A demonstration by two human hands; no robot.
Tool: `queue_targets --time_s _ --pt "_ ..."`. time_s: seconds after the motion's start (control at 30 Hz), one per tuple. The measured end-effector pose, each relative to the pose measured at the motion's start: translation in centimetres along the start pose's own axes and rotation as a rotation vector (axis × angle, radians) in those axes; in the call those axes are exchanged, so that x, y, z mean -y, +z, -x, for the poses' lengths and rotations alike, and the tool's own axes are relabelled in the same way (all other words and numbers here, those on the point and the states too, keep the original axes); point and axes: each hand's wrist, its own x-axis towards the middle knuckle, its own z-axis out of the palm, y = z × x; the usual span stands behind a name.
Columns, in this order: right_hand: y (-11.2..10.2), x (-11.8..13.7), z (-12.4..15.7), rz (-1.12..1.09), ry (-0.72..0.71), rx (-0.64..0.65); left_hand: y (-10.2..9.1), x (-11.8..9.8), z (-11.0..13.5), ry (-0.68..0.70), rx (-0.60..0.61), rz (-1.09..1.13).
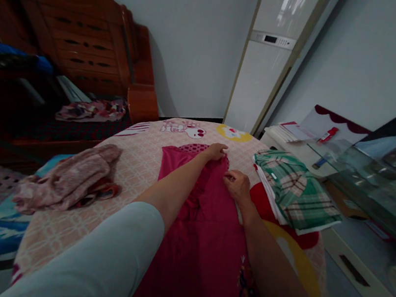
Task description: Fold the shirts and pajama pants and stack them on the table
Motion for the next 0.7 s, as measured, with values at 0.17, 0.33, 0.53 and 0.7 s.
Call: queue_targets --time_s 0.17,0.33,0.53,0.7 --pt "0.2 -0.1 0.1 0.011 0.021 0.000 -0.7 -0.2 0.1 -0.035 -0.059 -0.081" --pt "0.5 -0.3 0.1 0.020 0.036 -0.031 0.1 -0.7 -0.6 0.019 0.016 -0.230" --pt "0.2 -0.1 0.2 0.090 0.033 -0.011 0.5 -0.8 -0.8 0.038 0.029 -0.271" --pt "0.6 0.7 0.2 0.190 -0.191 -0.006 0.6 -1.1 -0.3 0.058 -0.038 -0.276"
